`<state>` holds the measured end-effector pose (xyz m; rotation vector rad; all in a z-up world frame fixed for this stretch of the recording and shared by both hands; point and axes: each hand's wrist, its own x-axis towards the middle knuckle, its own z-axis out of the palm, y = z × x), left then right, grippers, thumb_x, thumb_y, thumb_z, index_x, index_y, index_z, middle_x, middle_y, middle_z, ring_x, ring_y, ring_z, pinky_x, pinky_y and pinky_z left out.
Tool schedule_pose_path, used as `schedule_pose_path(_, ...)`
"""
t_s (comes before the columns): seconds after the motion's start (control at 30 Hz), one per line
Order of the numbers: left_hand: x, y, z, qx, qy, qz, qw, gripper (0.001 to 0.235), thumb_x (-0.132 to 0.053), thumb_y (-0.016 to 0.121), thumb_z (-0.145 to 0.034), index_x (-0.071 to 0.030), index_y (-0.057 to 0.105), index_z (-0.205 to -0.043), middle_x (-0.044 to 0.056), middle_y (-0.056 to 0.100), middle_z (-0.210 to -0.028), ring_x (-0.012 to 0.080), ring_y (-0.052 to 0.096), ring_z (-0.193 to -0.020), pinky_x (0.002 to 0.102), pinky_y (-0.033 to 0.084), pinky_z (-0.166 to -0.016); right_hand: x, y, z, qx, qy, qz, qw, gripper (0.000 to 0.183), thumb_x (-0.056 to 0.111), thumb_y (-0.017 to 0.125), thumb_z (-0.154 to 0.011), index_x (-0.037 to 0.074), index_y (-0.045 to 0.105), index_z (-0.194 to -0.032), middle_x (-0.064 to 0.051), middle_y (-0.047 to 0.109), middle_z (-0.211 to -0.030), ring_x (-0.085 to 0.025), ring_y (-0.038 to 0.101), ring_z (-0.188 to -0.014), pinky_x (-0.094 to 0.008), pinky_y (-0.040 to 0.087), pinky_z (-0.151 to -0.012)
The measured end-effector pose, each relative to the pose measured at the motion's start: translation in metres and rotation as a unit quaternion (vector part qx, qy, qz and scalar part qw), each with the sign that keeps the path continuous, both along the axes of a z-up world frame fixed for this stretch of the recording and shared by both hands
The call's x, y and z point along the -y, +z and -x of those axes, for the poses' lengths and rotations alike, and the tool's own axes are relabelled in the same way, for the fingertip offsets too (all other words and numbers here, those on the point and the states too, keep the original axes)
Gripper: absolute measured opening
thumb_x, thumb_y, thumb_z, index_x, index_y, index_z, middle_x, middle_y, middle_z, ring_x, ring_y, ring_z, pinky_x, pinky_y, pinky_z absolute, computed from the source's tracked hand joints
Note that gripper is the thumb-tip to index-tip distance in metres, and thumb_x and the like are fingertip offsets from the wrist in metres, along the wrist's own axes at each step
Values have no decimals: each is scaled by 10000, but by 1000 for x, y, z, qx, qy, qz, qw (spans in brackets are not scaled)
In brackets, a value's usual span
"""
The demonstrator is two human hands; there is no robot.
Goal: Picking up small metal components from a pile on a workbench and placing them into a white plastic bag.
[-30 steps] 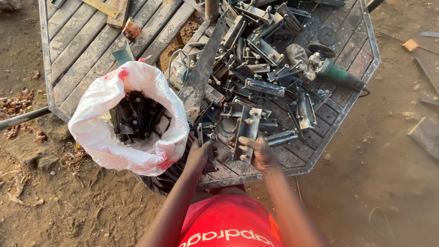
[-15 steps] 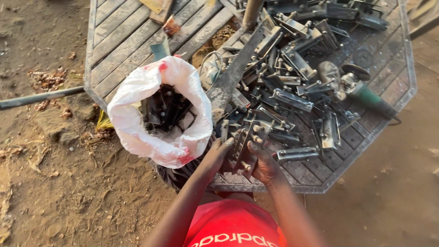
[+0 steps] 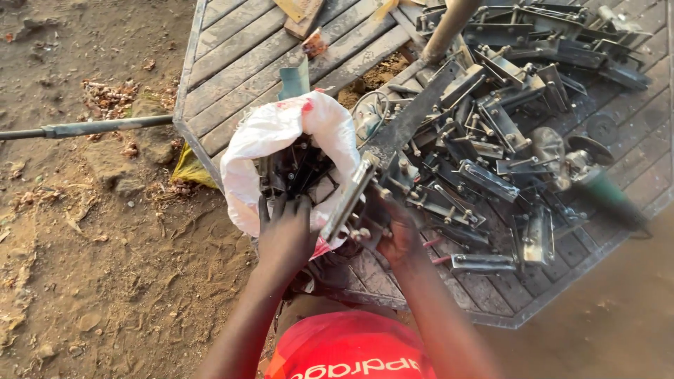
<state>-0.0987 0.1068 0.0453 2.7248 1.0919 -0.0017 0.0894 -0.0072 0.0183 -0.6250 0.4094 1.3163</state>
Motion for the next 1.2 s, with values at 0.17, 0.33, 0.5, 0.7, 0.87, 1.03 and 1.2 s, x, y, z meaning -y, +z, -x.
schedule_pose_path(0.17,9,-33,17,-45,-19,71,996,288,-304,830,-747,-173,793,-1002,96,760,-933,331,664,-1098,687,178,-1180,-66,41,30,128,13,24,991,262,22,743,-836,30,737,-1098,-187,733,-768,-231,668,-537,-480,638,-634)
schedule_pose_path(0.33,11,-41,30,49,-32,113,992,100,-348,746,-814,-294,719,-894,-13,718,-816,208,709,-909,582,352,-1107,-73,-48,32,529,254,104,803,592,307,814,-886,35,586,-1360,-223,671,-1296,-373,635,-1234,-521,517,-1045)
schedule_pose_path(0.5,-8,-12,29,-69,-14,238,969,141,-311,706,-879,-308,721,-1019,12,739,-920,273,742,-948,500,533,-906,-55,-53,26,691,281,238,623,340,295,753,-879,160,701,-1187,-107,680,-1091,-334,692,-1061,-448,555,-962)
schedule_pose_path(0.7,-26,26,2,-15,43,315,948,283,-364,612,-952,-223,665,-1192,128,710,-1061,378,720,-1005,543,549,-870,-42,-43,7,702,213,375,567,916,303,899,-763,125,363,-1484,-239,418,-1350,-506,467,-1306,-594,393,-1129)
schedule_pose_path(0.87,-71,-24,-27,89,95,344,930,391,-299,548,-983,-111,610,-1320,255,688,-1153,467,661,-1120,601,517,-945,-15,-83,-2,581,389,360,618,619,654,638,-887,121,585,-1198,-199,625,-1152,-429,622,-1158,-558,478,-977)
schedule_pose_path(1.03,-151,-33,-24,173,200,188,946,408,-310,564,-968,-64,622,-1289,294,706,-1070,498,669,-1055,624,522,-901,-33,31,-6,535,279,365,709,447,457,597,-987,35,743,-1008,-129,647,-696,-274,662,-663,-392,493,-685)
schedule_pose_path(1.2,-173,-55,-17,154,241,56,957,551,-432,638,-977,-38,587,-1358,292,571,-1348,521,566,-1229,614,430,-1040,-56,27,-56,595,228,289,715,372,370,575,-1029,64,727,-1174,-153,678,-647,-231,737,-627,-361,618,-661)
